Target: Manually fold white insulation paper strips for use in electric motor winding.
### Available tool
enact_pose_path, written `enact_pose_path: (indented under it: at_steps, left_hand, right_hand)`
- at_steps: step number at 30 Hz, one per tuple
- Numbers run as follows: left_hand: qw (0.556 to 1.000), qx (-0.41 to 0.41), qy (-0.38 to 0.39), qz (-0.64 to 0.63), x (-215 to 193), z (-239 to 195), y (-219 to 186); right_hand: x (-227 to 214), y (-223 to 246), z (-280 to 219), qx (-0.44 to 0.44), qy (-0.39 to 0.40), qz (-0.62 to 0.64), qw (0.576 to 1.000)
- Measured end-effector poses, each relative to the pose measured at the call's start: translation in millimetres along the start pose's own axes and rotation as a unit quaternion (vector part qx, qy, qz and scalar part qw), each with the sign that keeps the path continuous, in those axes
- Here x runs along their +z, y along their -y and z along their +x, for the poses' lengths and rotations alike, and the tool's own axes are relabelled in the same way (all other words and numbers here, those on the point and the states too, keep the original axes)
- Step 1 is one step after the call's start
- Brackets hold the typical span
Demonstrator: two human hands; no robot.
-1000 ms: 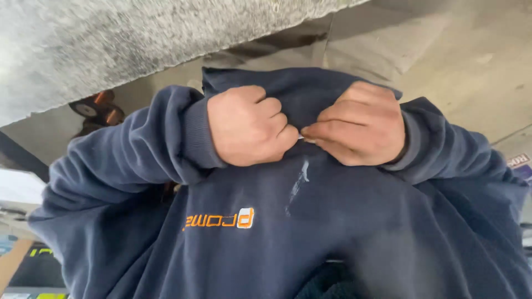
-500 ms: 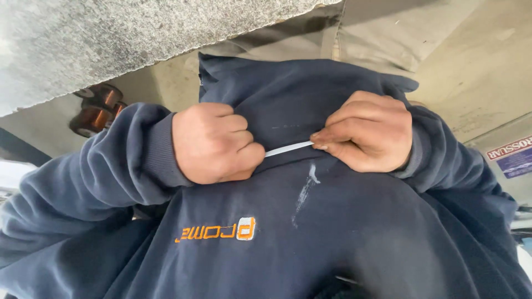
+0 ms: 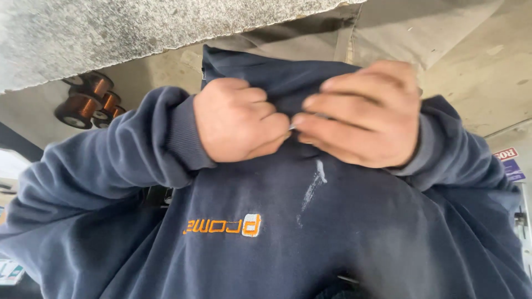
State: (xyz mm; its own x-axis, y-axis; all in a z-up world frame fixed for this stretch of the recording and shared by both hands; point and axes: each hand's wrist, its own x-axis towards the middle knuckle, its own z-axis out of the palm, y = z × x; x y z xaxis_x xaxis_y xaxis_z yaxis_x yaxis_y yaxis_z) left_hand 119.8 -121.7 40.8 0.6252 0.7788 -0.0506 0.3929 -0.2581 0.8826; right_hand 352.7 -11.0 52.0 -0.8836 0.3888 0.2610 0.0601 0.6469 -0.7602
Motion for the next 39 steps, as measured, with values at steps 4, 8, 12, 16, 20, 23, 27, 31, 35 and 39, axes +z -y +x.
enact_pose_path:
  at_steps: [4, 8, 12, 16, 20, 23, 27, 31, 35, 39]
  left_hand:
    - [0.998, 0.025, -0.041, 0.044, 0.0, 6.1, 2.5]
    - [0.997, 0.052, -0.047, 0.039, -2.3, 5.5, 1.0]
    - [0.996, 0.066, -0.047, 0.037, -5.9, 10.6, 0.4]
    - [0.995, 0.094, -0.028, 0.021, -13.9, 10.3, 2.1]
    - [0.997, 0.07, -0.033, -0.019, -20.3, 3.1, 5.4]
    - [0.994, 0.082, -0.036, -0.056, -31.8, -1.5, 11.4]
    - [0.997, -0.061, -0.042, -0.018, -35.3, -10.3, 5.6]
    - [0.993, -0.068, -0.099, -0.024, -11.5, 19.3, 8.3]
    - [0.977, -0.099, -0.165, -0.096, 8.1, 49.9, 6.2]
    - [0.967, -0.113, -0.168, -0.155, 12.4, 69.6, 6.2]
  right_hand:
    - [2.7, 4.2, -5.8, 0.006, 0.022, -0.028, 0.999]
    - [8.3, 2.6, -12.2, -0.012, 0.026, -0.073, 0.997]
    - [8.9, 1.3, -15.0, -0.066, 0.019, -0.142, 0.988]
    - [-11.0, -8.2, -25.9, -0.083, 0.031, -0.171, 0.981]
    - [-61.8, -47.5, -103.4, -0.034, 0.078, -0.165, 0.983]
    - [-67.0, -56.5, -221.1, 0.183, 0.092, -0.085, 0.975]
    - [-64.2, -38.8, -208.5, 0.347, -0.004, -0.006, 0.938]
    - [-35.5, -25.0, -74.5, 0.265, 0.044, -0.016, 0.963]
    - [6.1, -13.9, -63.7, 0.33, -0.181, 0.343, 0.861]
    - [10.1, -14.4, -39.9, 0.28, -0.218, 0.448, 0.821]
